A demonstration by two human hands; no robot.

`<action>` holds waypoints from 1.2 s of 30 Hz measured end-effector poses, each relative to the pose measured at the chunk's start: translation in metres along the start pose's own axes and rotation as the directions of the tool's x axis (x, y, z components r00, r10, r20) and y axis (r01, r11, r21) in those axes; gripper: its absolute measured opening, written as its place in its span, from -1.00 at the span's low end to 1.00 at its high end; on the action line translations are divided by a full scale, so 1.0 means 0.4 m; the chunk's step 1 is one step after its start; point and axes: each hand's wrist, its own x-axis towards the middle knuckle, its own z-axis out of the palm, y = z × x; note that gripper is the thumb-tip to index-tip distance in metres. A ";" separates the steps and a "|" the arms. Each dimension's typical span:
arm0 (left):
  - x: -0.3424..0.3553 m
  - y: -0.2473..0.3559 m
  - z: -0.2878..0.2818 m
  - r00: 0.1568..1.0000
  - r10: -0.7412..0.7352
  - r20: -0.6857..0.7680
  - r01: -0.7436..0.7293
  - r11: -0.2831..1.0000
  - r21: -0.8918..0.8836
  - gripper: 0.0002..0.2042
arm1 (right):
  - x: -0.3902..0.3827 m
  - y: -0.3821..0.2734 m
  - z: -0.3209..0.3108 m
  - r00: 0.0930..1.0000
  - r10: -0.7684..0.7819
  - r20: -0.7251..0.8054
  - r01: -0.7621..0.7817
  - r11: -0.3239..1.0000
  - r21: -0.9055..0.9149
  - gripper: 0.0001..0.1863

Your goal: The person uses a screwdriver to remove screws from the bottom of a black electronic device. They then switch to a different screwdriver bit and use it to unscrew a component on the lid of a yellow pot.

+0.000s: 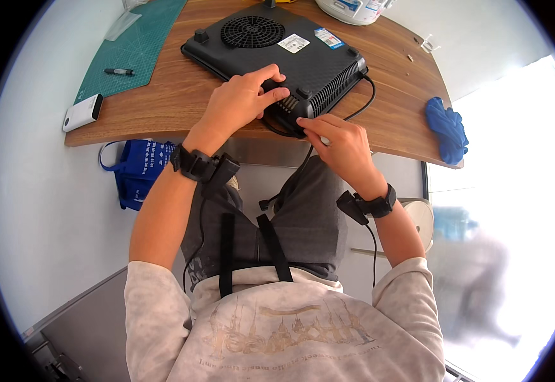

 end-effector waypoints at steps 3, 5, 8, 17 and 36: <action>-0.002 0.006 0.003 1.000 -0.006 -0.011 0.006 1.000 -0.002 -0.64 | -0.005 0.006 0.007 1.000 0.008 -0.022 -0.007 0.999 0.041 -0.78; -0.001 0.002 0.003 1.000 -0.011 -0.005 0.011 1.000 -0.007 -0.64 | -0.001 0.001 0.002 1.000 0.024 -0.009 -0.024 0.999 0.047 -0.80; -0.001 0.001 0.003 1.000 -0.011 -0.002 0.011 1.000 -0.010 -0.64 | 0.005 0.002 0.005 0.999 0.033 -0.010 -0.033 0.998 0.052 -0.84; 0.000 0.000 0.003 1.000 -0.010 0.002 0.009 1.000 0.008 -0.64 | -0.001 0.013 0.006 1.000 0.010 -0.012 -0.009 0.999 0.046 -0.87; -0.011 -0.021 0.036 0.999 -0.034 -0.012 0.031 0.985 -0.167 -0.66 | 0.012 -0.021 -0.056 0.938 0.249 0.240 -0.294 0.940 0.173 -0.80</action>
